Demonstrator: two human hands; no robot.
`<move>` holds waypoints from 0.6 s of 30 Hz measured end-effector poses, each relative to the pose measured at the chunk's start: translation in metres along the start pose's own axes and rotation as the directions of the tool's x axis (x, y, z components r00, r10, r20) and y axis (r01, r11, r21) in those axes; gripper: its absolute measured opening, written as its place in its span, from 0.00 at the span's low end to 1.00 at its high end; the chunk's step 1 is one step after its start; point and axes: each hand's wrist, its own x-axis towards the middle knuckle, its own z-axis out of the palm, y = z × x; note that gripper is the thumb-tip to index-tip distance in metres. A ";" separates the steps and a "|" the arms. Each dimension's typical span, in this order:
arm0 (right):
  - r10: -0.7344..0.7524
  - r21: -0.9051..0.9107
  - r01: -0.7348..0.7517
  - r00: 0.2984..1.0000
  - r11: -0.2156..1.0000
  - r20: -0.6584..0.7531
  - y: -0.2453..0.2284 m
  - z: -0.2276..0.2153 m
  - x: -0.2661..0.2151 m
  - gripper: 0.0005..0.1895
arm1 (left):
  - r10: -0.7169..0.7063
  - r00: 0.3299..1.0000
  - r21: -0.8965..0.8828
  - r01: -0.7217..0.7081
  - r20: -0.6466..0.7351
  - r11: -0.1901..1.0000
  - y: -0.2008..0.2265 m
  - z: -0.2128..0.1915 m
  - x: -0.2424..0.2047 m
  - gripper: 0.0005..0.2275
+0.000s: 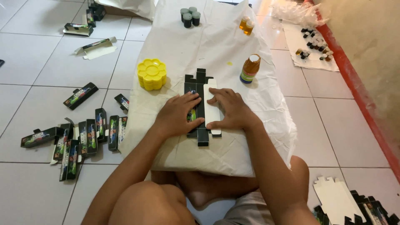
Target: The person assembles a cardboard box by folding its flaps and pressing them into place by hand.
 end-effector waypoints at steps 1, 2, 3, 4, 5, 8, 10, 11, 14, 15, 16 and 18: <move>0.000 0.000 0.000 1.000 1.000 -0.002 0.002 0.000 0.001 0.44 | 0.001 1.000 0.002 -0.001 -0.001 1.000 0.000 0.000 0.000 0.32; 0.011 0.022 -0.011 1.000 1.000 -0.006 0.003 0.001 0.002 0.38 | 0.003 1.000 0.002 -0.003 0.012 1.000 0.000 0.000 0.000 0.32; 0.022 0.045 -0.022 1.000 0.999 -0.009 0.005 0.002 0.002 0.31 | 0.004 1.000 0.002 -0.004 0.024 1.000 0.000 0.000 0.000 0.33; 0.022 0.045 -0.021 1.000 0.999 -0.009 0.004 0.001 0.002 0.31 | 0.004 1.000 0.002 -0.004 0.024 1.000 -0.001 0.000 0.000 0.33; 0.034 0.051 -0.034 0.999 0.998 -0.014 0.002 0.001 0.002 0.27 | 0.013 1.000 0.010 -0.013 0.022 1.000 -0.002 0.001 0.000 0.32; 0.034 0.041 -0.033 0.999 0.999 -0.006 0.000 -0.002 0.002 0.32 | 0.025 1.000 0.021 -0.025 0.014 0.999 -0.004 0.005 0.001 0.32; 0.020 0.026 -0.021 1.000 0.999 0.007 -0.001 -0.002 0.002 0.42 | 0.027 1.000 0.023 -0.027 0.009 0.999 -0.005 0.006 0.001 0.32; 0.018 0.024 -0.018 1.000 1.000 0.005 -0.002 -0.001 0.001 0.42 | 0.025 1.000 0.019 -0.025 0.014 1.000 -0.005 0.005 0.001 0.32; 0.015 0.034 -0.014 1.000 0.999 -0.013 0.004 0.002 0.001 0.34 | 0.022 1.000 0.010 -0.022 0.017 1.000 -0.005 0.006 0.002 0.32; 0.017 0.055 -0.015 0.999 0.998 -0.030 0.006 0.004 0.001 0.26 | 0.019 1.000 0.008 -0.019 0.022 1.000 -0.005 0.005 0.003 0.32; 0.011 0.053 -0.009 0.999 0.999 -0.036 0.007 0.004 0.002 0.26 | 0.020 1.000 0.014 -0.020 0.017 1.000 -0.005 0.003 0.004 0.32; -0.006 0.033 0.007 0.999 0.999 -0.037 0.010 0.006 0.000 0.27 | 0.016 0.999 0.010 -0.017 0.029 1.000 -0.004 0.003 0.002 0.32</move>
